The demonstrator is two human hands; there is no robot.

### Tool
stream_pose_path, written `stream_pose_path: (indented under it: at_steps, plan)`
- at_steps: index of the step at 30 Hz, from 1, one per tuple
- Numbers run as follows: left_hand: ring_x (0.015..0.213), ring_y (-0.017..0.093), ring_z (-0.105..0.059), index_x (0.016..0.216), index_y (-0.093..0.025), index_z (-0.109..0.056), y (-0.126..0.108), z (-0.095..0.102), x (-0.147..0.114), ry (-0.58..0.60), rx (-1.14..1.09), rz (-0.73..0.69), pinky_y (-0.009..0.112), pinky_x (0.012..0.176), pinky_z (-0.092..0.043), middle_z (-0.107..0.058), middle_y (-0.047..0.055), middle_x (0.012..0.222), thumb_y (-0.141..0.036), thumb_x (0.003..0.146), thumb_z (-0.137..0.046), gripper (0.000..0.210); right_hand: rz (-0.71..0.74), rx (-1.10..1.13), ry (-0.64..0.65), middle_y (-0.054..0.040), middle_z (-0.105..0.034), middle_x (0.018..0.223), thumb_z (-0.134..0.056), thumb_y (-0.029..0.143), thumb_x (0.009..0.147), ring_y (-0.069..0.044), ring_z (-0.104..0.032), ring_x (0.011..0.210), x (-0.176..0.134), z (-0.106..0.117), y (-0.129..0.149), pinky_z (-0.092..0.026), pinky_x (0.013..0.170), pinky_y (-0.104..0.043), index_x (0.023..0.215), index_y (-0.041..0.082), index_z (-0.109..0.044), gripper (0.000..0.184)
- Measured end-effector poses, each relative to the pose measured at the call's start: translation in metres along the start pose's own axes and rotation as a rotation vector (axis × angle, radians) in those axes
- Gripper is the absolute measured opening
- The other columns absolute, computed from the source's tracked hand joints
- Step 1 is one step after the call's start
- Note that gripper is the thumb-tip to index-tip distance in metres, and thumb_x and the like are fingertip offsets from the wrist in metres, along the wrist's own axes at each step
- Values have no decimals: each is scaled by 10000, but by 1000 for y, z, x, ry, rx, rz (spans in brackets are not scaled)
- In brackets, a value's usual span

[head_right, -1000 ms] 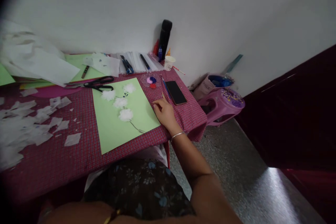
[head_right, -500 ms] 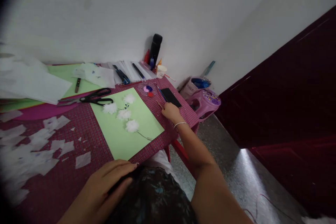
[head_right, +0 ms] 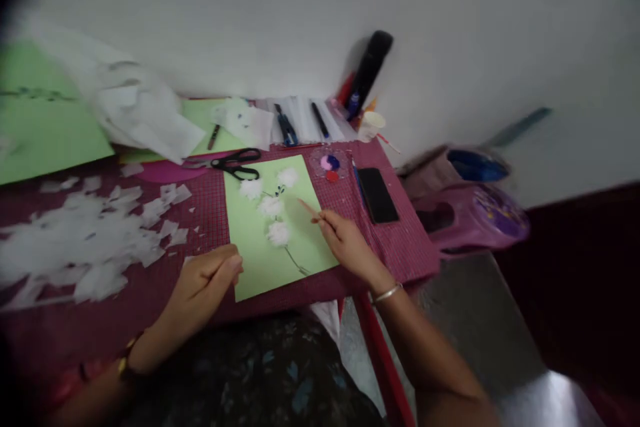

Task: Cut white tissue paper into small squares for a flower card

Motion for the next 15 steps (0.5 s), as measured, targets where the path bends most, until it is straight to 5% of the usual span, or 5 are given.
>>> stream_pose_path:
  at_steps: [5, 9, 15]
  plan:
    - [611, 131, -465, 717, -193, -501, -3, -37, -11, -149, -206, 325, 252, 584, -360, -478, -32, 637, -417, 989, -368, 377, 349, 10, 241, -89, -760, 1126, -405, 335, 1038, -228, -718, 1027, 0, 7, 5, -548, 877, -333, 1174, 197, -686, 341]
    - [609, 110, -374, 663, -189, -451, -19, -59, -16, -173, -291, 304, 239, 565, -302, -398, -50, 636, -426, 942, -476, 366, 591, -58, 420, -74, -773, 1058, -426, 301, 1021, -207, -746, 925, -1, 6, 6, -585, 787, -297, 1170, 221, -695, 318]
    - [582, 99, -325, 625, -200, -353, -21, -64, -18, -183, -200, 264, 242, 540, -258, -321, -57, 606, -325, 956, -447, 366, 704, -39, 419, -57, -797, 918, -492, 337, 989, -188, -769, 771, 1, 0, -5, -609, 672, -232, 1036, 215, -724, 266]
Point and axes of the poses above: each hand's wrist, its own x-axis towards the middle knuckle, its own z-axis out of the back of the hand, y = z × x, the point moved 3 cm from there along x, towards the middle knuckle
